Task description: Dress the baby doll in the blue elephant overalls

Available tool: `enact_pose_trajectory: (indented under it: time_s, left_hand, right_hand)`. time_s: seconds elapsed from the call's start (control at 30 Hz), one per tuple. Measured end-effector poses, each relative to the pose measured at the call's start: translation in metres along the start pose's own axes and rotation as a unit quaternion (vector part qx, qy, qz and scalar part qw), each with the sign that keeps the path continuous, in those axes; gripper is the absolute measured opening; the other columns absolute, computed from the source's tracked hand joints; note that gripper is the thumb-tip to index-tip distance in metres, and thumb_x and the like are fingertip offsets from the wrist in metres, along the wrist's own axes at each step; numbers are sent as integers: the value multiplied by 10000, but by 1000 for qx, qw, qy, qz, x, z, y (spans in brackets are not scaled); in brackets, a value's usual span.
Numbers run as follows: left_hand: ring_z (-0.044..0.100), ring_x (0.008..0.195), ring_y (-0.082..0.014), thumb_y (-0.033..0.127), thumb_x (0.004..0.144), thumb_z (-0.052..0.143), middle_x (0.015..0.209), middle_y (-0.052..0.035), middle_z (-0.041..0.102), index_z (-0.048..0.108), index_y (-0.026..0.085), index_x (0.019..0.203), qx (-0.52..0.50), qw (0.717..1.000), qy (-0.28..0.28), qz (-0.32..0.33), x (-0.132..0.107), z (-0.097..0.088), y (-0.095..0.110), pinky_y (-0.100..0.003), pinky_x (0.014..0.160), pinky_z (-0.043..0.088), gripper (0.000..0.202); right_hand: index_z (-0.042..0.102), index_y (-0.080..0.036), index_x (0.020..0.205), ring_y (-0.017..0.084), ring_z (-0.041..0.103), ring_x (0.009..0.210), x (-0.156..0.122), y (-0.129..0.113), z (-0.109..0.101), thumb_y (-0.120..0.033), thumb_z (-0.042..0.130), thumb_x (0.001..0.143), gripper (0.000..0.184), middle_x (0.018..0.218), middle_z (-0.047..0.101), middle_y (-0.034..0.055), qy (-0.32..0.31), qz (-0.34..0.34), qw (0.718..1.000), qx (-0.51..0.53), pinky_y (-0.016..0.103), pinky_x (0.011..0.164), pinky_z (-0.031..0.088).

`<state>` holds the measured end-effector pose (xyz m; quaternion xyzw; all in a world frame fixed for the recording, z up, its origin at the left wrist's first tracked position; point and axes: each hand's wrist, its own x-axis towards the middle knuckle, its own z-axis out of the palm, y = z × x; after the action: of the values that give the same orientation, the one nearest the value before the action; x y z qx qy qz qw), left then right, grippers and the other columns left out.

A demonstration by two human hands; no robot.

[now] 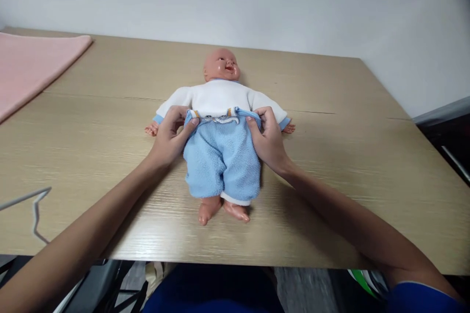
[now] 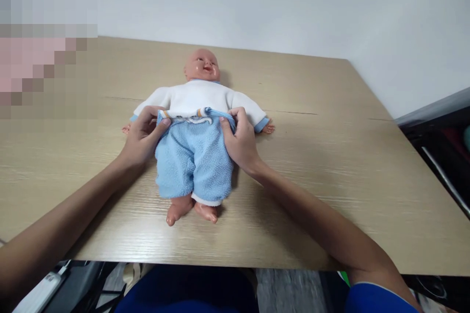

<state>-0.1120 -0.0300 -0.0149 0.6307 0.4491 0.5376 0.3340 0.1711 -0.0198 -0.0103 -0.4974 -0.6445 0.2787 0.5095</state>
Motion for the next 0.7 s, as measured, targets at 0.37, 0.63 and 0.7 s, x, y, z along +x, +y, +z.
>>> enact_pose_trajectory:
  time_s: [0.37,0.63,0.7]
  left_hand:
    - [740,1008,-268,609,920,929,1200,-98,807,778,205,1249,-182,956,-167,-158,66,-2,-29,-338,848,567,543]
    - [751,1133,-259,307,916,954,1296,-109,799,754,211,1344,-93,904,-403,-108,76,-58,-40,-381,1025,604,482]
    - [704,1315,-309,294,915,962,1406,-135,768,751,191,1386,-48,895,-435,-83,72,-60,-33,-470,1188,566,527]
  right_hand:
    - [610,-259,957,235,606,930,50,32,-3,-589,713,919,347,940,653,24,-156,147,967,136,367,879,526]
    - [758,-255,1117,331,668,1187,22,36,-68,-269,823,819,305,1178,731,69,-292,8,956,21,480,1138,526]
    - [767,-277,1269,362,636,1380,16,34,-74,-270,869,868,414,1363,705,97,-319,-29,947,0,499,1246,492]
